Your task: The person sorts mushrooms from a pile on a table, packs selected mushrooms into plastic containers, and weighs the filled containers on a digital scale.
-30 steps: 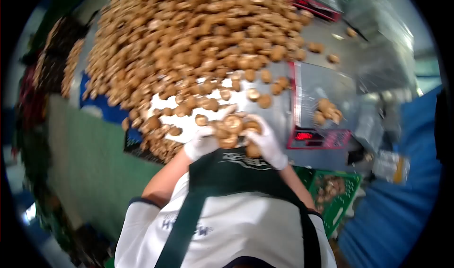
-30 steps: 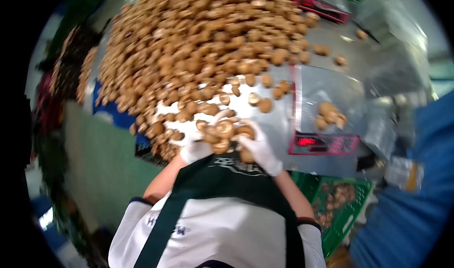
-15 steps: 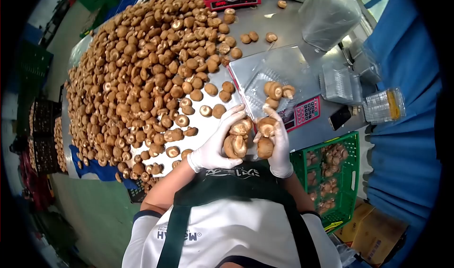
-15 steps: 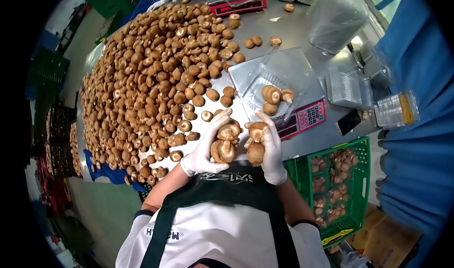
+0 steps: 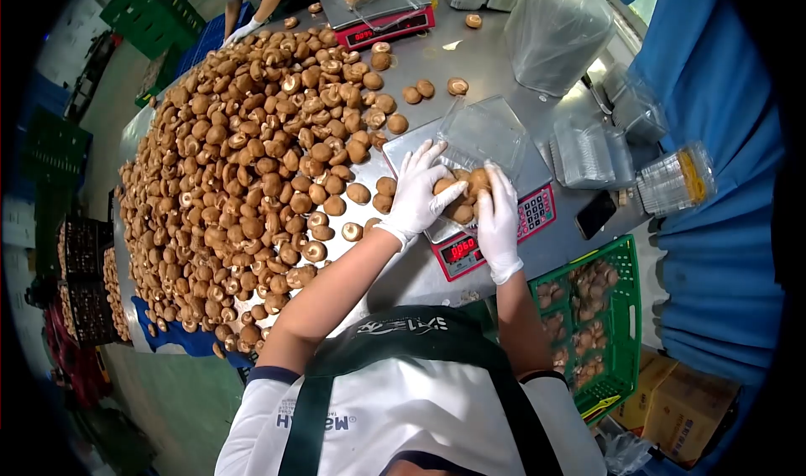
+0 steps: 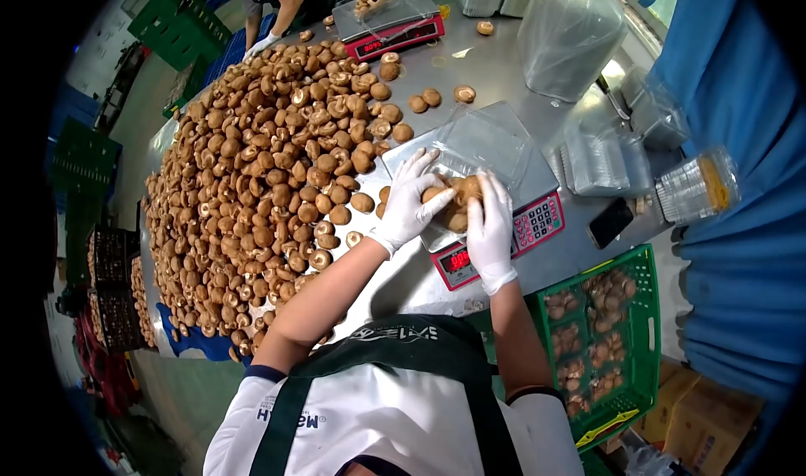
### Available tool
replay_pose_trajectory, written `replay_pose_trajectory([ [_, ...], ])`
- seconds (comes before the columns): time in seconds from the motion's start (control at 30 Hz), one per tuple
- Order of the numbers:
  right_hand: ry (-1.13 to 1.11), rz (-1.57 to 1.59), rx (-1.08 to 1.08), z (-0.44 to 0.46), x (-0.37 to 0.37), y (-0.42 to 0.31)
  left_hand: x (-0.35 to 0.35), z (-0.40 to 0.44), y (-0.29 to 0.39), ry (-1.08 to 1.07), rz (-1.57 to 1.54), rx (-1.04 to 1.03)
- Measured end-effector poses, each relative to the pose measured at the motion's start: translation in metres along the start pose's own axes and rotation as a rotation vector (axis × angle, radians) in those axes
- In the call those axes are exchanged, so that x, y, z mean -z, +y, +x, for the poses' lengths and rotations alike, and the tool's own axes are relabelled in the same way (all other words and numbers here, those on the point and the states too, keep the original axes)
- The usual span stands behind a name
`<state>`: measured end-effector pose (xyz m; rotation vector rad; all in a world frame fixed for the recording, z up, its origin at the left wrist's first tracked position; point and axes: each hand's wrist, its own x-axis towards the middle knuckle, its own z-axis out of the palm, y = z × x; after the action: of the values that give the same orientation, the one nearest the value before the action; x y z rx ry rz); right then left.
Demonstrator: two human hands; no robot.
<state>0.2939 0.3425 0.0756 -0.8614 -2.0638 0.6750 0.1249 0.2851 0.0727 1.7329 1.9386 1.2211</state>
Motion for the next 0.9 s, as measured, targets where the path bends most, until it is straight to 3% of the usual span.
replay_pose_trajectory([
  [0.07,0.067,0.052,-0.076,-0.001,0.005,-0.006,-0.001,0.0,0.002,0.165,-0.1,-0.027],
  [0.13,0.047,0.029,-0.049,0.001,0.006,-0.005,0.007,0.002,0.006,0.195,-0.362,0.14],
  [0.2,-0.021,-0.045,0.004,0.0,0.004,-0.005,0.023,0.004,0.017,0.144,-0.709,0.496],
  [0.27,-0.047,-0.095,0.009,0.0,0.004,-0.003,0.041,-0.003,0.019,0.283,-0.866,0.593],
  [0.3,-0.063,-0.117,0.018,0.002,0.004,-0.002,0.043,-0.013,0.009,0.366,-0.873,0.514],
  [0.33,-0.086,-0.133,0.031,0.004,0.003,-0.002,0.056,-0.029,0.0,0.336,-0.922,0.545],
  [0.47,0.059,-0.033,0.022,0.0,0.011,-0.032,0.117,-0.138,-0.014,0.427,-0.623,0.699],
  [0.53,0.053,0.159,-0.005,-0.012,0.003,-0.047,0.141,-0.206,-0.022,0.516,-0.4,0.759],
  [0.6,-0.096,0.34,-0.092,-0.028,-0.011,-0.07,0.158,-0.283,-0.028,0.56,-0.198,0.965],
  [0.67,-0.326,0.366,0.015,-0.044,-0.033,-0.08,0.169,-0.363,-0.036,0.528,-0.007,1.061],
  [0.73,-0.542,0.406,-0.041,-0.052,-0.062,-0.087,0.173,-0.402,-0.02,0.396,0.462,1.15],
  [0.77,-0.608,0.4,-0.128,-0.061,-0.079,-0.08,0.168,-0.412,-0.012,0.396,0.716,1.092],
  [0.8,-0.656,0.311,-0.101,-0.067,-0.098,-0.063,0.165,-0.417,-0.008,0.422,0.64,1.112],
  [0.87,-0.695,0.007,0.028,-0.066,-0.122,-0.052,0.149,-0.408,-0.003,0.463,0.482,0.944],
  [0.9,-0.738,-0.049,-0.046,-0.066,-0.134,-0.048,0.138,-0.4,-0.001,0.411,0.39,0.95],
])
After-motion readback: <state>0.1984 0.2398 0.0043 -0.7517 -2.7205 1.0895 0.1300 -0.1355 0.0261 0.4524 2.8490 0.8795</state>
